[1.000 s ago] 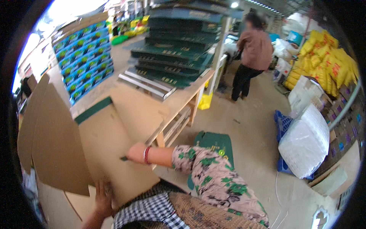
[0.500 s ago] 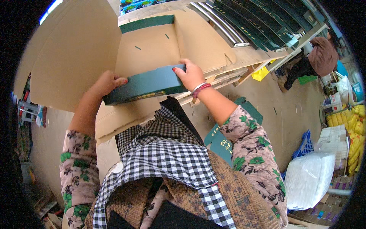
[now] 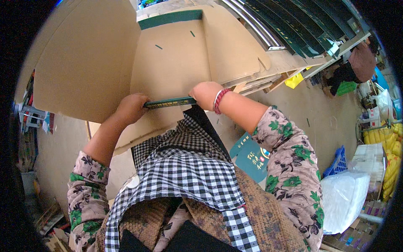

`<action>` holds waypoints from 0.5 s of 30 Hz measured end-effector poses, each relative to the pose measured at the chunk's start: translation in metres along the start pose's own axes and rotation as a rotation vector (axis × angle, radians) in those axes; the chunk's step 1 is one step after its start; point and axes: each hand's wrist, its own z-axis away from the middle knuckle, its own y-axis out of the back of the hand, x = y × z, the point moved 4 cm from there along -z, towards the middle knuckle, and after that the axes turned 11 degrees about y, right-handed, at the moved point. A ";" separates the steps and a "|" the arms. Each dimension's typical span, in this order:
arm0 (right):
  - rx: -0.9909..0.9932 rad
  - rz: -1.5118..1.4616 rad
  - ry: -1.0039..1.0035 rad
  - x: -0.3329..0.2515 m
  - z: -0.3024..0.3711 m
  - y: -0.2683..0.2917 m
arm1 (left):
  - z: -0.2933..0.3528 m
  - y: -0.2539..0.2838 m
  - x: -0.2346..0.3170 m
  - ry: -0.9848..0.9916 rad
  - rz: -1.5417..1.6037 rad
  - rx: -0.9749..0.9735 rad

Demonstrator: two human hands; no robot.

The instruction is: The person folds flat cardboard pieces into box shapes, inserts green printed panels, and stacks the finished boxes on a nearby table. The process is repeated continuously throughout the clip.

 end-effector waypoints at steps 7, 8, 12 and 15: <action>-0.214 -0.240 -0.030 0.008 -0.013 -0.002 | -0.021 0.004 -0.003 -0.048 0.008 -0.221; -0.205 -0.216 -0.023 0.011 -0.014 -0.009 | -0.024 0.007 0.000 -0.056 -0.014 -0.251; -0.088 -0.279 -0.120 -0.036 -0.025 -0.020 | -0.034 0.008 -0.037 -0.224 -0.077 -0.190; 0.366 -0.499 0.605 -0.138 -0.057 -0.033 | -0.048 0.034 -0.128 0.212 -0.254 0.330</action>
